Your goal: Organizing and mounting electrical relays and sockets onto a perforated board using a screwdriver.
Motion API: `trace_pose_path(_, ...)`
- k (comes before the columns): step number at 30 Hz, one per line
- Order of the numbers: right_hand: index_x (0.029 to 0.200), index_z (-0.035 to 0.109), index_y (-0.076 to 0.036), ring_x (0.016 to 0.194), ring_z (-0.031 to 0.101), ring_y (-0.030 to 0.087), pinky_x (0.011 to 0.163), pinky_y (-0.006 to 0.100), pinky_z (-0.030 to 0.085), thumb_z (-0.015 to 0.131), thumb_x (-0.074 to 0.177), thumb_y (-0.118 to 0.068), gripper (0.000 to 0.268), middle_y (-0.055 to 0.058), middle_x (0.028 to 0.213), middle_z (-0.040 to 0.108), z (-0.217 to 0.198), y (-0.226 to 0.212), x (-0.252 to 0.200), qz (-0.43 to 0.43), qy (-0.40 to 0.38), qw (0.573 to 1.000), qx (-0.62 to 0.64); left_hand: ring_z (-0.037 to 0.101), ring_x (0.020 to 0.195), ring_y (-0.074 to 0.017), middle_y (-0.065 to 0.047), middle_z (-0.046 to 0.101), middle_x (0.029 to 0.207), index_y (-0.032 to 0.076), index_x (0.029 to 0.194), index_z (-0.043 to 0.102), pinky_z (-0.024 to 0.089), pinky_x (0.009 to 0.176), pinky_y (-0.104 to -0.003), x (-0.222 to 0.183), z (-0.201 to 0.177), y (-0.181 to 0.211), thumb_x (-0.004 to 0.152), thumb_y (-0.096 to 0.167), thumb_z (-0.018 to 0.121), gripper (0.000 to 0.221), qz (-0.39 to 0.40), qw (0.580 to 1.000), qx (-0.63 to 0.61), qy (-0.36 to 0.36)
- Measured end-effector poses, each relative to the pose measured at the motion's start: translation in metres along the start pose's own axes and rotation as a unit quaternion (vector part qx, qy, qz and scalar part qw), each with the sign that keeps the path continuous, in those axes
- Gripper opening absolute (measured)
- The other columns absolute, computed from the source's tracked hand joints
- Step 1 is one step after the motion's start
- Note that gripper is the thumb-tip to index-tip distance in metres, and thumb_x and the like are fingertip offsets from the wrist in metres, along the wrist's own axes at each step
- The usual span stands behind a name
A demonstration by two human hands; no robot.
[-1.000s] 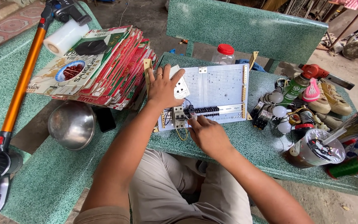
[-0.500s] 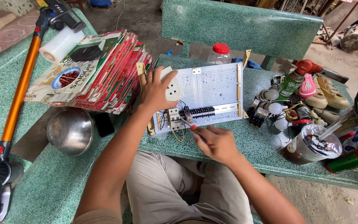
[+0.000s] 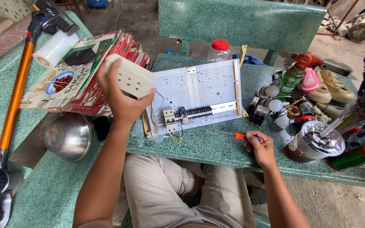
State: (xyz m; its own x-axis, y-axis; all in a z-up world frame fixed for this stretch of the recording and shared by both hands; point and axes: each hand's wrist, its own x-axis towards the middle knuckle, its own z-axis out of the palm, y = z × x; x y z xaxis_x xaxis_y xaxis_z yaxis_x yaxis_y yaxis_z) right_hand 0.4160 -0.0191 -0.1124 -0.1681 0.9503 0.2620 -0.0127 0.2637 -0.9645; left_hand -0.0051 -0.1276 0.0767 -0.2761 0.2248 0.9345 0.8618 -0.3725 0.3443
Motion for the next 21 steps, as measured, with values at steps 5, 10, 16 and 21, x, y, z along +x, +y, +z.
trace_pose_path(5, 0.101, 0.078, 0.0, 0.052, 0.056, 0.019, 0.052, 0.029, 0.041, 0.071, 0.092, -0.009, 0.014, 0.019, 0.065, 0.067, 0.008, -0.022, -0.011, -0.006, 0.003, 0.998, -0.055, 0.048, 0.128, -0.0302, -0.018, 0.042, 0.14, 0.018, 0.155, 0.032, 0.045, 0.11, -0.046, 0.0, -0.039, 0.001, 0.076, 0.025, 0.095, 0.101, -0.076, 0.971, -0.21, 0.079)
trace_pose_path(10, 0.102, 0.079, -0.006, 0.065, 0.058, 0.019, 0.059, 0.031, 0.045, 0.083, 0.084, -0.011, 0.019, 0.018, 0.074, 0.069, 0.008, -0.011, -0.009, -0.015, -0.01, 0.991, -0.133, 0.066, 0.129, -0.0243, -0.01, 0.059, 0.141, 0.022, 0.16, 0.022, 0.067, 0.091, -0.037, -0.019, -0.073, 0.042, 0.08, 0.038, 0.074, 0.097, -0.239, 0.866, -0.423, 0.119)
trace_pose_path(16, 0.111, 0.074, -0.004, 0.095, 0.066, 0.041, 0.083, 0.048, 0.054, 0.085, 0.083, -0.01, 0.03, 0.022, 0.096, 0.073, 0.007, -0.011, -0.01, -0.055, -0.064, 0.949, -0.304, 0.051, 0.13, -0.0534, -0.028, 0.05, 0.147, 0.016, 0.137, 0.058, 0.046, 0.102, -0.065, -0.079, -0.074, 0.076, 0.079, 0.067, 0.065, 0.078, -0.338, 0.558, -0.756, 0.052)
trace_pose_path(21, 0.109, 0.074, -0.014, 0.113, 0.064, 0.037, 0.099, 0.049, 0.051, 0.086, 0.083, -0.016, 0.029, 0.012, 0.107, 0.074, 0.003, 0.011, -0.009, -0.123, -0.052, 0.936, -0.326, 0.051, 0.126, -0.0501, -0.023, 0.056, 0.138, 0.016, 0.151, 0.042, 0.043, 0.1, -0.058, -0.12, -0.055, 0.081, 0.068, 0.078, 0.062, 0.105, -0.386, 0.461, -0.799, -0.007)
